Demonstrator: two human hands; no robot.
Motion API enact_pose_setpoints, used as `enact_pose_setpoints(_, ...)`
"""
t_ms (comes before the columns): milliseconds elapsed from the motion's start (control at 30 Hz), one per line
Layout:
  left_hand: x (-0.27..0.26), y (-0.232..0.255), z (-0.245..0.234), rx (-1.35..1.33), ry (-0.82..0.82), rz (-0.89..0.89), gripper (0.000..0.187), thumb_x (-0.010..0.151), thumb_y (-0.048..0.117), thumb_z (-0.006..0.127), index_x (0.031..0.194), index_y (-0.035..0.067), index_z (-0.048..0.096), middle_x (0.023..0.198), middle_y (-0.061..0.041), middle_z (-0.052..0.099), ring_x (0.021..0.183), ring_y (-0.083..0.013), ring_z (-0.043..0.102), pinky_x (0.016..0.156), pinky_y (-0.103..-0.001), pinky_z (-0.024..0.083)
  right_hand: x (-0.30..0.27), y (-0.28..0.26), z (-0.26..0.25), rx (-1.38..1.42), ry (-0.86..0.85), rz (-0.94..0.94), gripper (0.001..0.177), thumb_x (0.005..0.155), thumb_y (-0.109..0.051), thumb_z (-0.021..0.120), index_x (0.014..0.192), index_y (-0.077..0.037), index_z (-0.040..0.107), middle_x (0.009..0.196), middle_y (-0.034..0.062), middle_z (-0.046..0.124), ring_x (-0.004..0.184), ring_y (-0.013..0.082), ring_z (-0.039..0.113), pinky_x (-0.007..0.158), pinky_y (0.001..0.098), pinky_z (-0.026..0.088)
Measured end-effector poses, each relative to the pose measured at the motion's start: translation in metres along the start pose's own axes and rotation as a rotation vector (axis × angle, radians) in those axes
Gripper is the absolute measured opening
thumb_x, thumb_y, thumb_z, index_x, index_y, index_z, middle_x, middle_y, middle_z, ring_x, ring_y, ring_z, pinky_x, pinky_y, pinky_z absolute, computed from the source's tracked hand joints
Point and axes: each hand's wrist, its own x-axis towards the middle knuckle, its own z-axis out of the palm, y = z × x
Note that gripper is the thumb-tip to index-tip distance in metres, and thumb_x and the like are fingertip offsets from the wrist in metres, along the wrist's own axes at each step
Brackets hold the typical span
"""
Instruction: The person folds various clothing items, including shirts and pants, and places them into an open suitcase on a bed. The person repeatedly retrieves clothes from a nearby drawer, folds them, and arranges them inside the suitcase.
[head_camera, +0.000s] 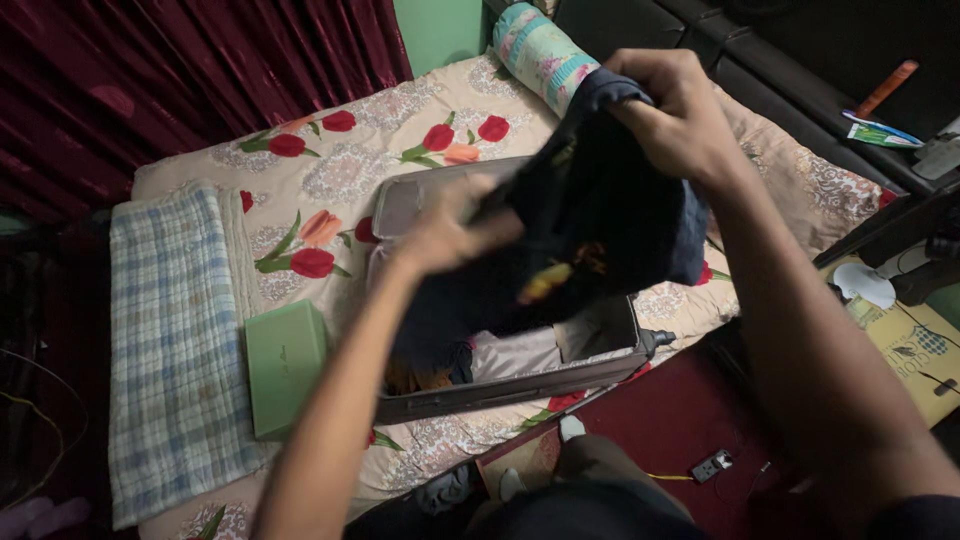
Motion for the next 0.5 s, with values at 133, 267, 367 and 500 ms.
enact_pose_setpoints(133,-0.004,-0.025,0.052,-0.301,0.109,0.083,0.042,0.096,0.024,0.069,0.132,0.002,0.063,0.129,-0.014,0.07,0.119,-0.0214,0.063,0.104,-0.036,0.047,0.006,0.024,-0.008,-0.163,0.006,-0.049,0.02,0.094,-0.007,0.06,0.11,0.0,0.069,0.091,0.0057,0.069,0.086,0.0126,0.065,0.078,0.0306,0.053)
enact_pose_setpoints(267,-0.011,-0.037,0.011,-0.219,0.411,0.129,0.023,0.104,0.023,0.071,0.105,0.001,0.067,0.09,-0.003,0.064,0.084,-0.0105,0.057,0.077,-0.028,0.048,0.002,0.081,-0.047,-0.157,-0.15,0.394,0.032,0.104,-0.033,0.053,0.114,-0.01,0.072,0.089,0.0056,0.068,0.087,0.0222,0.064,0.08,0.0395,0.053)
enact_pose_setpoints(367,-0.013,-0.023,-0.039,-0.163,0.293,0.249,0.023,0.098,0.02,0.079,0.091,-0.001,0.07,0.084,0.002,0.063,0.075,-0.0026,0.054,0.066,-0.022,0.044,-0.009,0.129,-0.071,-0.331,-0.189,0.481,0.049,0.096,-0.043,0.068,0.135,-0.012,0.065,0.11,0.003,0.059,0.104,0.029,0.058,0.083,0.05,0.047)
enact_pose_setpoints(500,-0.001,0.014,-0.087,0.003,0.207,0.149,0.027,0.096,0.022,0.078,0.078,0.001,0.073,0.062,0.007,0.055,0.057,-0.0022,0.042,0.051,-0.024,0.03,-0.005,0.172,-0.095,-0.096,-0.658,0.384,0.056,0.072,-0.049,0.078,0.107,-0.006,0.08,0.084,0.0104,0.074,0.083,0.0325,0.071,0.075,0.05,0.059)
